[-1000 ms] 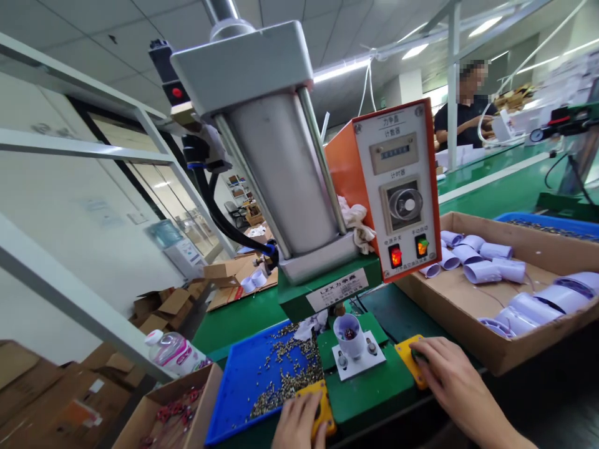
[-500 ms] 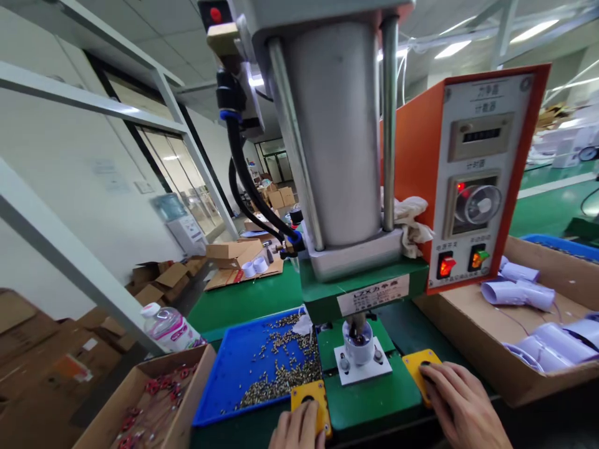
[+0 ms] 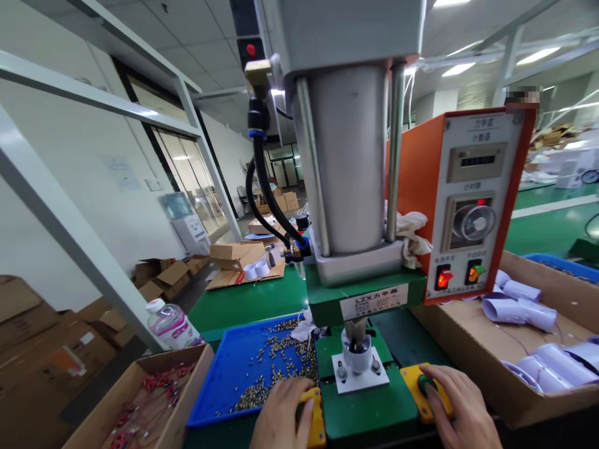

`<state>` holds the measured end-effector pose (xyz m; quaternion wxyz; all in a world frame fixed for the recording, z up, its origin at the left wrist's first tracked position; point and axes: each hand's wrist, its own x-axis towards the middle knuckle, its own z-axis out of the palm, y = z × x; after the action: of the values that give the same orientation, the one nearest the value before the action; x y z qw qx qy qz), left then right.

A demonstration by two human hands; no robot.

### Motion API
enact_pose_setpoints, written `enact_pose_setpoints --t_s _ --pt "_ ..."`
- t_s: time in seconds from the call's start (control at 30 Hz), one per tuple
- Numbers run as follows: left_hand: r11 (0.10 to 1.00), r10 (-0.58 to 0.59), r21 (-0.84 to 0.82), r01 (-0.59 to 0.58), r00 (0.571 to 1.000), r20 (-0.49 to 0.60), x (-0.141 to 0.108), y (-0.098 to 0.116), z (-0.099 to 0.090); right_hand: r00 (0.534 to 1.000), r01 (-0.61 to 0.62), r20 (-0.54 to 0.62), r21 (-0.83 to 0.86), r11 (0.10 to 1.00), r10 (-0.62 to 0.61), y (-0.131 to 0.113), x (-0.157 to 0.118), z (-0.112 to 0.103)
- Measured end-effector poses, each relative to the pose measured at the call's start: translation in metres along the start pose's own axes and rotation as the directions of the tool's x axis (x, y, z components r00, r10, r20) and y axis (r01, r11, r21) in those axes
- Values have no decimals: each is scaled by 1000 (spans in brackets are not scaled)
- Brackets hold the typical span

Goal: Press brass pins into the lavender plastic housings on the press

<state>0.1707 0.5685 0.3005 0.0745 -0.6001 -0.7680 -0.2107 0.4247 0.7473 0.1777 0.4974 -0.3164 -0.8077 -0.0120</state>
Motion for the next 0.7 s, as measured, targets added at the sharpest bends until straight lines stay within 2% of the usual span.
enact_pose_setpoints --t_s 0.1,0.23,0.4,0.53,0.7 --pt "972 -124 -185 144 986 114 27 18 -17 998 -42 38 24 999 41 -1 2 1" --pt "929 -152 -316 194 976 155 60 36 -28 998 -65 23 53 996 64 -1 0 2" --pt "910 -149 -361 202 974 170 89 54 -34 997 -73 32 73 995 71 5 -9 4" --pt "928 -120 -329 174 977 178 107 65 -35 995 -90 41 79 993 87 9 -14 4" --pt "925 -117 -330 187 969 220 117 69 -31 990 -132 59 99 986 126 7 -16 3"
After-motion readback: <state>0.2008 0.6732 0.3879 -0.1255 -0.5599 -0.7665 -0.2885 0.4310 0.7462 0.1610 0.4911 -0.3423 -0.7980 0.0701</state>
